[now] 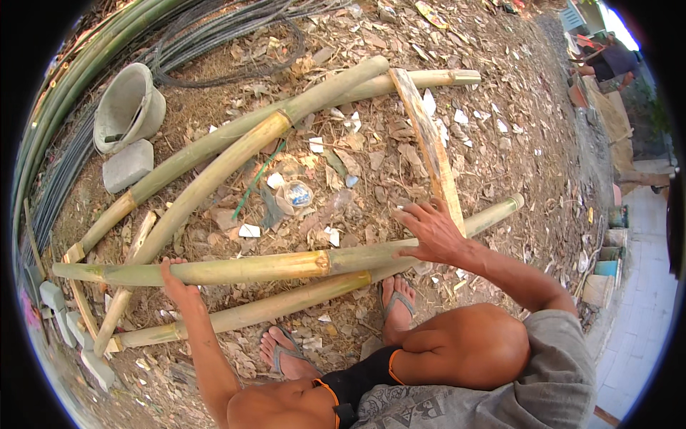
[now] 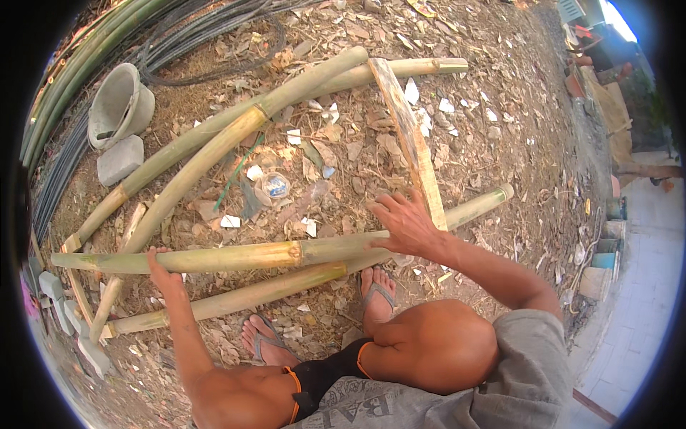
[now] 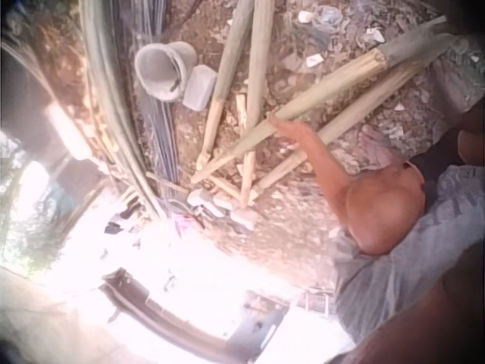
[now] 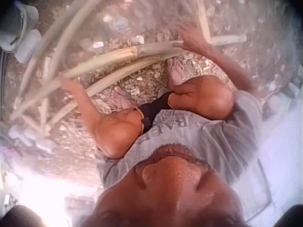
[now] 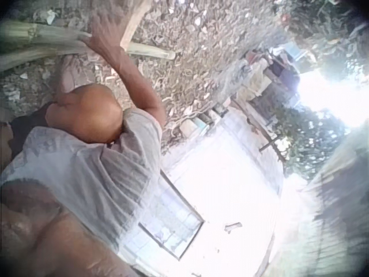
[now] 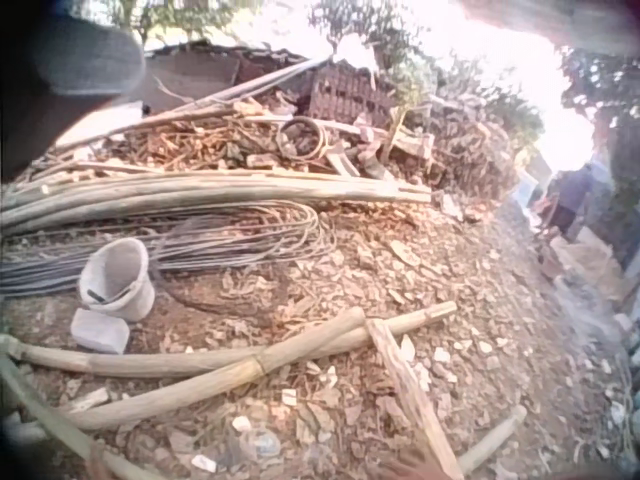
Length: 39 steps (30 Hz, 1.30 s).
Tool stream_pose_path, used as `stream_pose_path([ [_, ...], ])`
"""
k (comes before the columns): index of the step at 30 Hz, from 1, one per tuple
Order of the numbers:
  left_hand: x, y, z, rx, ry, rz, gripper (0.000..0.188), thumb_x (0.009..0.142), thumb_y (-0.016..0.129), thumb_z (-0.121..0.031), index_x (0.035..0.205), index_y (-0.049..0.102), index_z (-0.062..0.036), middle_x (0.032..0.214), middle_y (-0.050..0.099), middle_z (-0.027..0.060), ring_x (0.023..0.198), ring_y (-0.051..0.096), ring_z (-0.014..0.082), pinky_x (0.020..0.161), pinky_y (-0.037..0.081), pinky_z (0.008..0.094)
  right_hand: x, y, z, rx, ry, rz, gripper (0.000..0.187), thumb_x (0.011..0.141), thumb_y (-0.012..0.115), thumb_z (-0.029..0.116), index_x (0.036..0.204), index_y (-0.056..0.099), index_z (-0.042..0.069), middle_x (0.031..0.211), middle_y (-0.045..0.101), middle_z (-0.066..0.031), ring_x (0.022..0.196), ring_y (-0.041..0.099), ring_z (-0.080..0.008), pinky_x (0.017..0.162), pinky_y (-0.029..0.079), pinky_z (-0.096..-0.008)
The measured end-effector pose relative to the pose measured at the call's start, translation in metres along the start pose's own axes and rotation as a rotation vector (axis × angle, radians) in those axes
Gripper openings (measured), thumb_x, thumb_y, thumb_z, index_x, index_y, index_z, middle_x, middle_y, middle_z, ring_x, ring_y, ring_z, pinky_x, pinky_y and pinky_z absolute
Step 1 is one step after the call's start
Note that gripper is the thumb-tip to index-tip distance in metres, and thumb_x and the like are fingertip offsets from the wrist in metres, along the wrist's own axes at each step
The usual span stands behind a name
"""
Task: The person assembles a bamboo frame on the ground by aligning poles and hammering nails through a wooden cross-brace.
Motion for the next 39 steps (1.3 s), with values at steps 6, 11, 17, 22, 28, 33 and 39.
stream_pose_path([
  [6, -0.010, 0.006, -0.015, -0.054, 0.004, -0.094, 0.021, 0.095, 0.079, -0.019, 0.102, 0.064, -0.0070, 0.091, 0.066, 0.0048, 0.085, 0.066, 0.0186, 0.080, 0.061, 0.0372, 0.240, -0.016, 0.051, -0.033, -0.366, -0.321, 0.081, 0.087, 0.080, 0.055, 0.145, 0.056, 0.005, 0.133, 0.060, -0.0140, 0.129, 0.055, -0.0319, 0.107, 0.043, -0.0535],
  [11, -0.022, 0.009, -0.002, -0.045, -0.068, -0.069, 0.018, 0.095, 0.079, -0.020, 0.097, 0.065, -0.0079, 0.088, 0.066, 0.0044, 0.083, 0.066, 0.0185, 0.079, 0.060, 0.0369, 0.358, 0.026, 0.074, -0.135, -0.405, -0.352, 0.096, 0.082, 0.079, 0.068, 0.148, 0.055, 0.003, 0.145, 0.055, -0.0172, 0.137, 0.050, -0.0353, 0.112, 0.041, -0.0545],
  [17, -0.038, 0.009, -0.043, -0.072, -0.053, -0.053, 0.019, 0.095, 0.078, -0.020, 0.097, 0.065, -0.0069, 0.089, 0.066, 0.0046, 0.084, 0.066, 0.0185, 0.081, 0.060, 0.0369, 0.394, 0.026, 0.102, -0.156, -0.455, -0.266, 0.074, 0.081, 0.076, 0.074, 0.120, 0.070, 0.011, 0.123, 0.060, -0.0092, 0.118, 0.059, -0.0278, 0.096, 0.047, -0.0506],
  [22, -0.041, 0.014, -0.045, -0.065, -0.037, -0.045, 0.020, 0.095, 0.079, -0.020, 0.098, 0.065, -0.0057, 0.090, 0.065, 0.0047, 0.085, 0.065, 0.0185, 0.082, 0.060, 0.0360, 0.380, 0.039, 0.104, -0.156, -0.495, -0.416, 0.072, 0.077, 0.076, 0.074, 0.111, 0.070, 0.011, 0.112, 0.061, -0.0051, 0.102, 0.064, -0.0259, 0.084, 0.050, -0.0492],
  [28, -0.040, 0.019, -0.055, -0.070, -0.025, -0.062, 0.024, 0.094, 0.081, -0.022, 0.100, 0.065, -0.0051, 0.089, 0.065, 0.0052, 0.084, 0.065, 0.0188, 0.081, 0.060, 0.0355, 0.379, 0.045, 0.150, -0.077, -0.569, -0.276, 0.073, 0.080, 0.074, 0.075, 0.110, 0.073, 0.010, 0.112, 0.063, -0.0064, 0.108, 0.065, -0.0286, 0.086, 0.052, -0.0485],
  [33, -0.032, 0.016, -0.045, -0.074, -0.050, -0.034, 0.025, 0.093, 0.082, -0.021, 0.101, 0.065, -0.0047, 0.090, 0.066, 0.0053, 0.084, 0.065, 0.0188, 0.081, 0.060, 0.0352, 0.381, 0.046, 0.130, -0.024, -0.566, -0.263, 0.071, 0.080, 0.074, 0.075, 0.109, 0.073, 0.010, 0.111, 0.063, -0.0057, 0.109, 0.064, -0.0289, 0.085, 0.056, -0.0473],
  [39, -0.041, 0.028, -0.031, -0.080, -0.061, -0.054, 0.026, 0.092, 0.084, -0.020, 0.103, 0.065, -0.0042, 0.091, 0.067, 0.0053, 0.084, 0.066, 0.0187, 0.081, 0.061, 0.0357, 0.366, 0.052, 0.106, -0.007, -0.509, -0.229, 0.071, 0.080, 0.074, 0.075, 0.109, 0.073, 0.010, 0.111, 0.064, -0.0051, 0.106, 0.065, -0.0297, 0.083, 0.058, -0.0463],
])
Point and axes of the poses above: each hand's wrist, its own x-axis towards the middle knuckle, its own y-axis out of the palm, z = x × y, the point moved 2 cm from there along x, towards the middle knuckle
